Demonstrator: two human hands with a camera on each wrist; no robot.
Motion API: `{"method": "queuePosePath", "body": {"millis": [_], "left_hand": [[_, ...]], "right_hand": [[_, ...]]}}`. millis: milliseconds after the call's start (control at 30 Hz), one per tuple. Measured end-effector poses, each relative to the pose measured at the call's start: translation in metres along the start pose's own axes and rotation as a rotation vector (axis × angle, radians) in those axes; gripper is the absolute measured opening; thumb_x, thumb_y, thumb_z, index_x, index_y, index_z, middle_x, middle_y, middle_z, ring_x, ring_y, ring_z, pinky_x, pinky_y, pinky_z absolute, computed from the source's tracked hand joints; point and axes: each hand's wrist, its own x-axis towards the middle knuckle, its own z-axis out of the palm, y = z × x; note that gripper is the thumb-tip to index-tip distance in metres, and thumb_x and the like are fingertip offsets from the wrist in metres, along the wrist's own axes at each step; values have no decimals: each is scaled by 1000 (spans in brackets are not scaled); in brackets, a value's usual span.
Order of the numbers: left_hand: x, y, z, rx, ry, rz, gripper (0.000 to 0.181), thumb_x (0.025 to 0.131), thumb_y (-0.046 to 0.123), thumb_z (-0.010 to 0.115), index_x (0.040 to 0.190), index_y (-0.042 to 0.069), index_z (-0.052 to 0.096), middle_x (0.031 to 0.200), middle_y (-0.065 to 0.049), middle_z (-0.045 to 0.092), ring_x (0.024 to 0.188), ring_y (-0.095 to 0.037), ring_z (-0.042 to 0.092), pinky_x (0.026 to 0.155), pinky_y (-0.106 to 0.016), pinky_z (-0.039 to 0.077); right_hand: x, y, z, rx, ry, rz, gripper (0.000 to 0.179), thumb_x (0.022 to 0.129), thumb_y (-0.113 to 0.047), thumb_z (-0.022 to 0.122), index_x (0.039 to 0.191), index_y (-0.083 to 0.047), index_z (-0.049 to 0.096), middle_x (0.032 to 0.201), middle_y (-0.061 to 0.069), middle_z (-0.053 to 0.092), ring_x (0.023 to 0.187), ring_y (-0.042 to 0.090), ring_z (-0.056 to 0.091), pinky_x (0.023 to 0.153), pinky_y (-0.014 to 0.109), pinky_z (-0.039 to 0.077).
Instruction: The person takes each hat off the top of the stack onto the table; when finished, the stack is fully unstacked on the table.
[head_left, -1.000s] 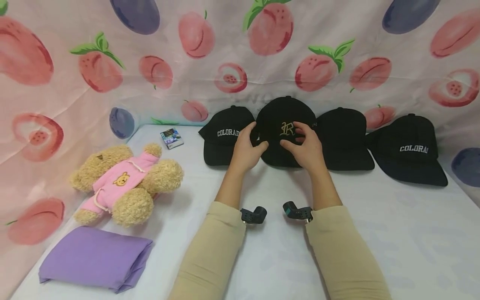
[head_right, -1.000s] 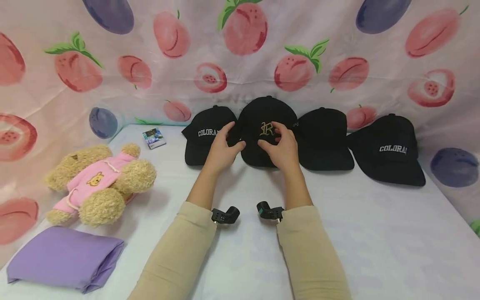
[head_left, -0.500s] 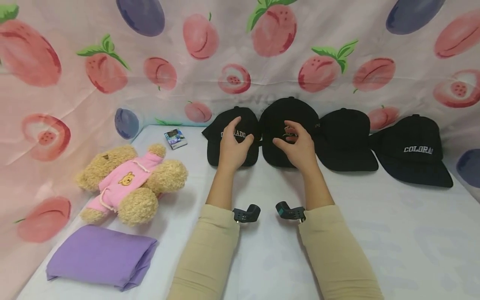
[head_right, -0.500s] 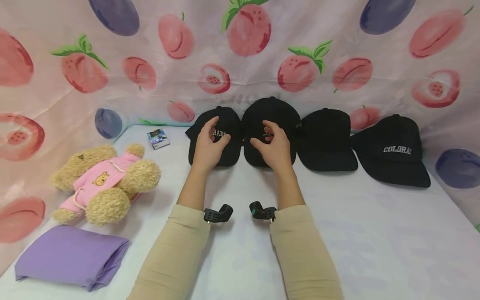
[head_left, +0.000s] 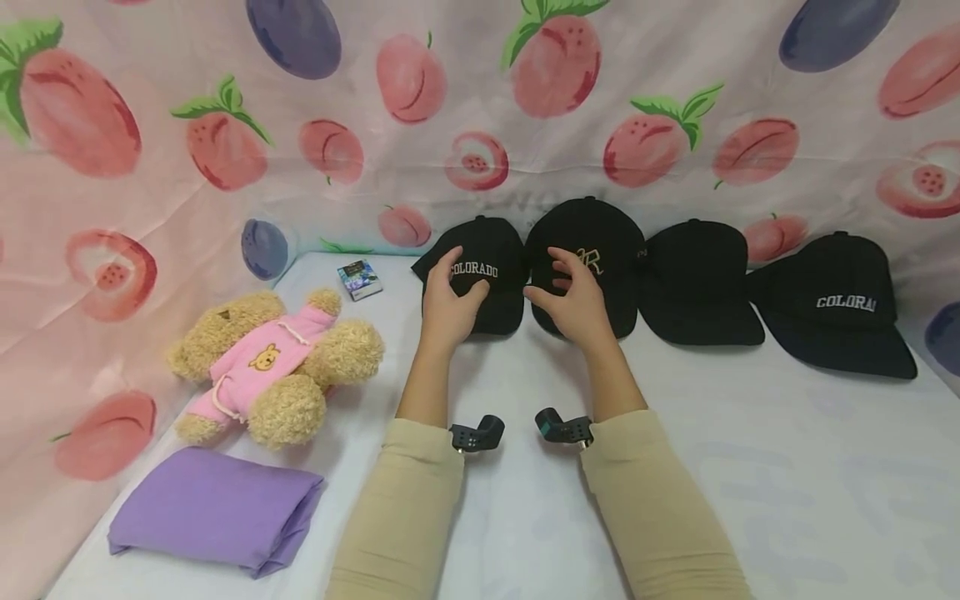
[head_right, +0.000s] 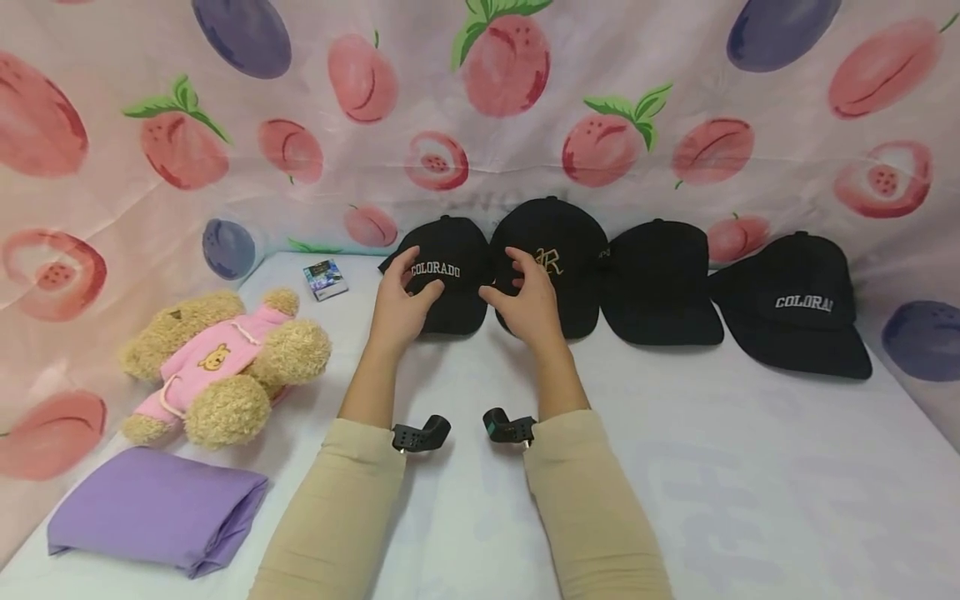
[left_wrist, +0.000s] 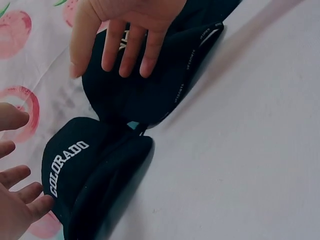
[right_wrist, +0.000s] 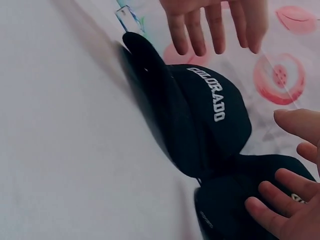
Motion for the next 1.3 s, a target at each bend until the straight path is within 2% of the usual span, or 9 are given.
{"method": "queuePosePath", "body": {"millis": [333,567,767,867,1033,1200,1300], "left_hand": [[4,-10,-11,-80,19,-85,67,97,19,66,159,17,40,164,-9,35,151,-30,33,123,-48,32],[4,-24,-22,-43,58,-126,67,96,20,65,158,15,40,162,-11,38,150,-33,34,123,-47,30],[1,-35,-25,17,94,-186,68,92,20,65,157,11,42,161,-18,38,150,-36,35,124,-49,28],[3,-38,-23,52,72,-211,70,92,21,65,157,11,41,162,-21,36,151,-35,35,124,-49,28],[8,-40,-21,100,39,-232,72,92,22,64,158,10,38,163,-20,37,154,-33,32,125,-47,28],[10,-40,-25,85,62,-281,72,91,22,66,157,9,40,161,-18,42,152,-32,36,122,-47,33],[11,-42,-29,28,81,-327,71,91,19,67,156,9,42,156,-21,47,146,-33,44,117,-47,40]], "right_hand": [[4,2,14,-23,-79,59,78,93,-30,76,160,-20,36,162,16,37,142,40,46,114,55,43],[10,2,28,-52,-169,79,84,92,-31,77,162,-18,32,162,20,36,141,43,47,115,55,42],[11,-1,39,-78,-172,92,84,92,-30,77,162,-16,32,161,21,36,142,42,45,116,54,41],[12,0,43,-93,-174,106,85,92,-30,77,162,-16,32,163,20,34,143,41,44,117,54,40],[14,3,49,-130,-189,146,88,92,-32,77,163,-16,29,167,19,29,153,38,31,123,55,31],[17,3,59,-154,-192,170,89,91,-32,78,163,-15,30,167,19,31,155,38,27,125,54,27],[17,4,62,-147,-188,183,88,90,-31,79,163,-15,32,167,18,32,155,39,27,124,54,28]]}}
